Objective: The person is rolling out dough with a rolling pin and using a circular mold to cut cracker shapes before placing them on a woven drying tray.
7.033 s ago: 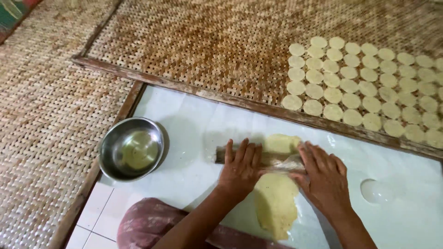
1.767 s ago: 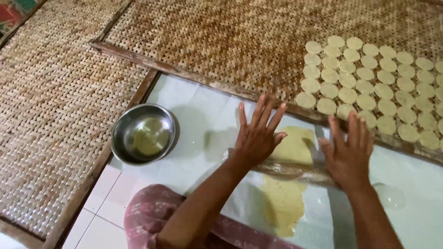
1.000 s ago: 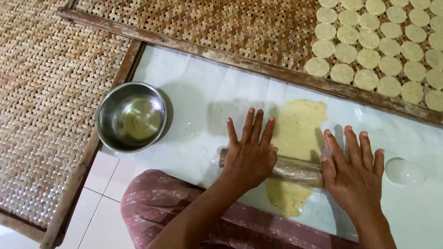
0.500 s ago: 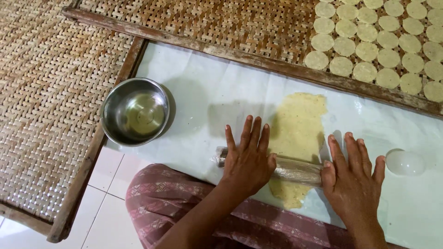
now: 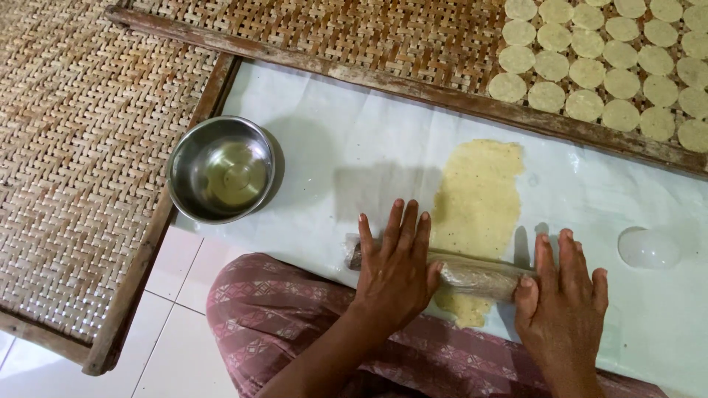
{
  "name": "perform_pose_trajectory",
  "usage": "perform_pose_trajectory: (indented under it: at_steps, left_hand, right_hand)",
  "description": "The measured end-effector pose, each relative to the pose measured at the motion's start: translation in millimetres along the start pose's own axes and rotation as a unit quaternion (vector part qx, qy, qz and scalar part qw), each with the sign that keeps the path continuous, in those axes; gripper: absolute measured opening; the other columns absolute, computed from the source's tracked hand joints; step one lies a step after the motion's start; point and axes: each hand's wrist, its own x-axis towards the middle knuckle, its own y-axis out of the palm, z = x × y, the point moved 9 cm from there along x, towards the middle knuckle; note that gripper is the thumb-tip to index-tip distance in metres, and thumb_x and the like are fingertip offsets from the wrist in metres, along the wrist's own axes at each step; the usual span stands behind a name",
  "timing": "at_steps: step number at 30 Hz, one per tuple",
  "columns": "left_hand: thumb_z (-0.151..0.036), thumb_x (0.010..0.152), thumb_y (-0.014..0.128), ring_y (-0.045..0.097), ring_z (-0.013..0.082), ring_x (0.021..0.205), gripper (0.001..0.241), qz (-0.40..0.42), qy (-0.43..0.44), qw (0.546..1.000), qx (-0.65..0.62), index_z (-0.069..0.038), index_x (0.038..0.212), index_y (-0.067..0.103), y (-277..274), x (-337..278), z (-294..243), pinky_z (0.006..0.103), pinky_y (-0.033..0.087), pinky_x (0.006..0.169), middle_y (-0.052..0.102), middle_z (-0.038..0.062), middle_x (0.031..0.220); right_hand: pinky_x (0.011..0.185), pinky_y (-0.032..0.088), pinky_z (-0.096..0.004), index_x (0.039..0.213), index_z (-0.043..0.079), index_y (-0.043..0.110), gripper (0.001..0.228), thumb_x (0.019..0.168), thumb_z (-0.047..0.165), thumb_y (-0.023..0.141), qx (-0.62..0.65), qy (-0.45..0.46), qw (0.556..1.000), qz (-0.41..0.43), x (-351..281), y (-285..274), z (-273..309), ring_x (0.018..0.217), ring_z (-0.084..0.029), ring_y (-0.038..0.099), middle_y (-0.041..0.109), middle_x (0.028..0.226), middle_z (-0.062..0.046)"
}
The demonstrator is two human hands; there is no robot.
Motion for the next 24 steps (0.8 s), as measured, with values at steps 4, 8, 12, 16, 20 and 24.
perform_pose_trajectory:
  at_steps: [4, 8, 12, 16, 20, 24]
  left_hand:
    - [-0.047, 0.103, 0.039, 0.004, 0.0409, 0.159, 0.074, 0.003, -0.007, 1.0, 0.005, 0.005, 0.156, 0.033, 1.3, -10.6, -3.2, 0.0784, 0.004, 0.115, 0.02, 0.028, 0.168]
    - [-0.047, 0.104, 0.037, 0.001, 0.0397, 0.16, 0.076, -0.004, -0.004, 1.0, 0.011, 0.005, 0.158, 0.027, 3.4, -22.4, -6.5, 0.0753, -0.002, 0.118, 0.015, 0.027, 0.17]
    - [-0.045, 0.103, 0.043, 0.007, 0.0424, 0.159, 0.076, -0.018, -0.002, 1.0, -0.007, 0.006, 0.157, 0.029, -2.1, -33.7, -11.8, 0.0746, 0.001, 0.118, 0.019, 0.029, 0.168]
    - [-0.047, 0.099, 0.046, 0.011, 0.0388, 0.16, 0.08, -0.016, 0.005, 0.999, 0.042, 0.002, 0.159, 0.028, 10.8, -50.2, -12.9, 0.0692, 0.005, 0.121, 0.021, 0.024, 0.17]
    - [-0.052, 0.101, 0.05, 0.013, 0.0364, 0.16, 0.085, -0.009, 0.012, 0.999, 0.052, -0.004, 0.164, 0.021, 17.7, -62.8, -14.6, 0.0642, 0.008, 0.123, 0.022, 0.019, 0.171]
    - [-0.048, 0.104, 0.041, 0.018, 0.0415, 0.156, 0.074, 0.008, 0.024, 0.999, -0.033, 0.004, 0.157, 0.033, 7.7, -37.9, -11.9, 0.0696, 0.005, 0.12, 0.034, 0.023, 0.164]
  right_hand:
    - [0.119, 0.024, -0.07, 0.159, 0.0, 0.042, 0.06, 0.104, 0.025, 0.04, 0.034, 0.024, 0.999, 0.009, -14.5, 2.6, -0.2, 0.153, -0.05, 0.035, 0.035, 0.167, -0.029]
    - [0.118, 0.021, -0.073, 0.162, 0.002, 0.032, 0.062, 0.105, 0.027, 0.036, 0.041, 0.028, 0.999, 0.021, -27.6, 8.0, -1.7, 0.155, -0.049, 0.025, 0.028, 0.169, -0.028]
    - [0.119, 0.017, -0.072, 0.161, -0.001, 0.03, 0.065, 0.101, 0.024, 0.04, 0.042, 0.043, 0.998, 0.029, -39.8, 8.5, 0.5, 0.155, -0.051, 0.023, 0.026, 0.169, -0.029]
    - [0.12, 0.019, -0.072, 0.16, -0.005, 0.033, 0.066, 0.103, 0.027, 0.043, 0.039, 0.044, 0.998, -0.002, -57.3, 6.2, 7.9, 0.156, -0.048, 0.025, 0.028, 0.17, -0.027]
    - [0.12, 0.02, -0.073, 0.157, -0.012, 0.035, 0.071, 0.101, 0.031, 0.047, 0.006, 0.009, 0.999, -0.03, -71.8, 6.7, 16.0, 0.152, -0.055, 0.031, 0.035, 0.163, -0.036]
    - [0.12, 0.024, -0.064, 0.154, -0.009, 0.049, 0.068, 0.097, 0.029, 0.057, -0.015, 0.014, 0.999, -0.041, -54.2, -4.7, 10.8, 0.143, -0.047, 0.05, 0.053, 0.157, -0.026]
